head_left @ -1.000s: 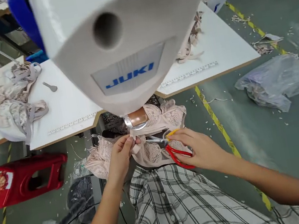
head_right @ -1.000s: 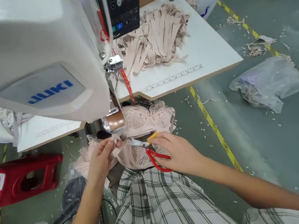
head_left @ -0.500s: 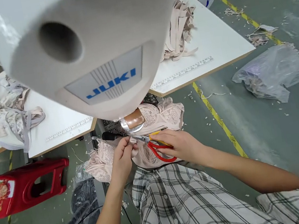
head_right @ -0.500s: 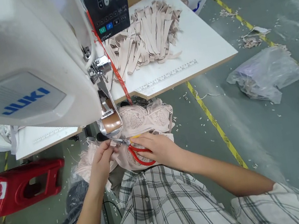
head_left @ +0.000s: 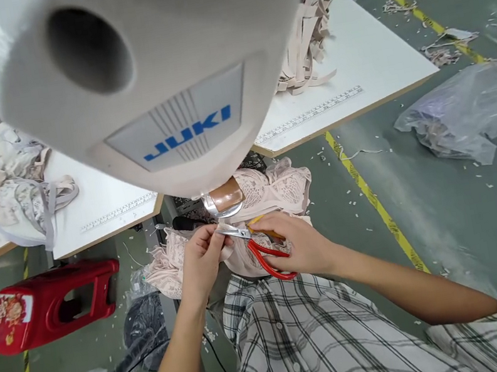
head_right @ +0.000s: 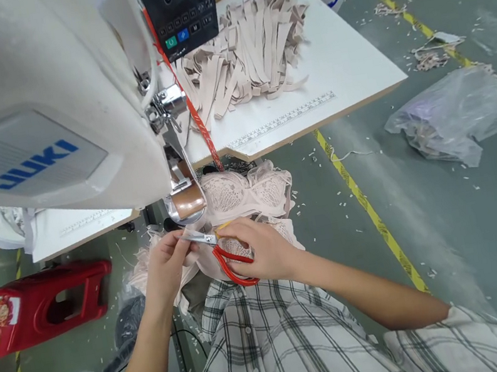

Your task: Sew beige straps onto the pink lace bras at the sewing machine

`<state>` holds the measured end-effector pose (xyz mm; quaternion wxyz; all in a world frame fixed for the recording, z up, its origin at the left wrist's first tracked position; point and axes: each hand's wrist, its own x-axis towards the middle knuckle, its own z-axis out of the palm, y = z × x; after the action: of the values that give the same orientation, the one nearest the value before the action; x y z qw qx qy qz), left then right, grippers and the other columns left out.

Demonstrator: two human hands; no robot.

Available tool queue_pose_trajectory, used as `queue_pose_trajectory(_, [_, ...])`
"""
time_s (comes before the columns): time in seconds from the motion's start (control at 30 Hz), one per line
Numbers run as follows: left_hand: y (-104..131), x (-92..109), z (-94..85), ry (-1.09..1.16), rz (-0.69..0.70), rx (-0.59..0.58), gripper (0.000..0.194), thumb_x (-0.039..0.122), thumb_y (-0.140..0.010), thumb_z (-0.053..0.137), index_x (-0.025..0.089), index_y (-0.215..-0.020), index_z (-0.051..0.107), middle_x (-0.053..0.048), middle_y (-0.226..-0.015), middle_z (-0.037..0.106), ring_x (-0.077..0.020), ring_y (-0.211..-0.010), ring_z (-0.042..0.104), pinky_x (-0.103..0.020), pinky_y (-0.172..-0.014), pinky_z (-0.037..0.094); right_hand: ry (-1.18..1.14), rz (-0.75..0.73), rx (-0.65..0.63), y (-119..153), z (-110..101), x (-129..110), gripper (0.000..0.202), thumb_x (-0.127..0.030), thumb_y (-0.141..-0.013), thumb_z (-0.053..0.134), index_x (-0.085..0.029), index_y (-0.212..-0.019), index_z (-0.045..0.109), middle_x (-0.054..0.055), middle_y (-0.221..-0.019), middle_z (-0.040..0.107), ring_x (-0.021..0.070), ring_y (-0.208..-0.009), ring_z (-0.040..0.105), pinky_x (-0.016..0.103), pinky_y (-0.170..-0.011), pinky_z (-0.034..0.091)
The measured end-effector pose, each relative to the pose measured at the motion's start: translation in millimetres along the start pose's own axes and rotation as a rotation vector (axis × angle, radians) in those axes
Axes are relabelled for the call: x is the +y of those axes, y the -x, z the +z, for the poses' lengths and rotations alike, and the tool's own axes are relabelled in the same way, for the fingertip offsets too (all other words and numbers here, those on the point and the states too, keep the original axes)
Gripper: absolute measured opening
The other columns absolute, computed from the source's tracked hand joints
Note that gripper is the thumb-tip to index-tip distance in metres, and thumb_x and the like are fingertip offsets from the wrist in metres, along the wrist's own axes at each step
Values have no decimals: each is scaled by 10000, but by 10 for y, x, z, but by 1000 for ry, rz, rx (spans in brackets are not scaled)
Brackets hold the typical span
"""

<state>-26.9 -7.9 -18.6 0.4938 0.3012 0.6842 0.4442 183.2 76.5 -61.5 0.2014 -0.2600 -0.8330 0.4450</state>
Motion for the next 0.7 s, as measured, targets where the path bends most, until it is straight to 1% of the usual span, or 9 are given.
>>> queue_pose_trajectory(0.1, [1, 4, -36, -28, 16, 8, 277, 442, -919, 594, 180, -898, 682, -5, -729, 649, -96, -616, 497, -191, -541, 351, -23, 12, -15, -57, 1, -2, 481, -292, -798, 678, -234, -1266, 584, 93, -1244, 666, 250, -1104, 652, 398, -900, 568])
queue_pose_trajectory(0.2, [8, 9, -72, -65, 6, 11, 273, 430, -922, 584, 177, -874, 675, -5, -727, 647, -97, -600, 484, -196, -533, 348, -13, 3, -50, -74, -30, 4, 447, -290, -828, 656, -244, -1270, 608, 84, -1261, 683, 257, -1141, 654, 420, -943, 558])
queue_pose_trajectory(0.33, [4, 20, -80, -72, 8, 30, 299, 440, -917, 591, 173, -796, 651, 6, -705, 632, -83, -554, 442, -198, -518, 336, 39, 20, -61, -39, -61, 43, 392, -328, -893, 608, -265, -1279, 627, 74, -1222, 711, 243, -1103, 679, 405, -927, 567])
queue_pose_trajectory(0.43, [6, 42, -69, -42, 22, 94, 287, 426, -910, 602, 174, -780, 647, 5, -709, 636, -86, -570, 472, -195, -534, 360, 68, 45, -31, 13, -113, 91, 371, -335, -912, 581, -266, -1273, 635, 69, -1164, 730, 231, -1037, 700, 372, -873, 578])
queue_pose_trajectory(0.5, [18, 61, -71, -30, 28, 138, 251, 408, -908, 605, 180, -827, 672, -13, -769, 674, -109, -645, 545, -199, -574, 403, 96, 72, -16, 55, -202, 137, 372, -337, -909, 574, -268, -1269, 638, 65, -1123, 735, 224, -962, 712, 349, -806, 582])
queue_pose_trajectory(0.57, [32, 71, -86, -63, 49, 157, 232, 398, -909, 602, 188, -885, 698, -35, -834, 705, -146, -735, 606, -218, -619, 445, 157, 111, -34, 88, -346, 204, 362, -357, -901, 574, -276, -1246, 651, 55, -1056, 741, 218, -863, 710, 337, -723, 573])
queue_pose_trajectory(0.63, [37, 62, -115, -181, 119, 169, 241, 392, -921, 580, 191, -909, 712, -48, -842, 711, -170, -766, 628, -242, -651, 468, 244, 165, -41, 86, -538, 299, 346, -388, -879, 593, -275, -1197, 673, 50, -997, 742, 219, -776, 695, 337, -655, 549])
queue_pose_trajectory(0.7, [29, 38, -155, -382, 236, 217, 238, 376, -930, 563, 195, -934, 717, -50, -827, 707, -175, -758, 630, -260, -683, 472, 349, 218, 7, 13, -759, 422, 344, -411, -851, 619, -254, -1150, 687, 62, -970, 741, 227, -729, 677, 339, -609, 516])
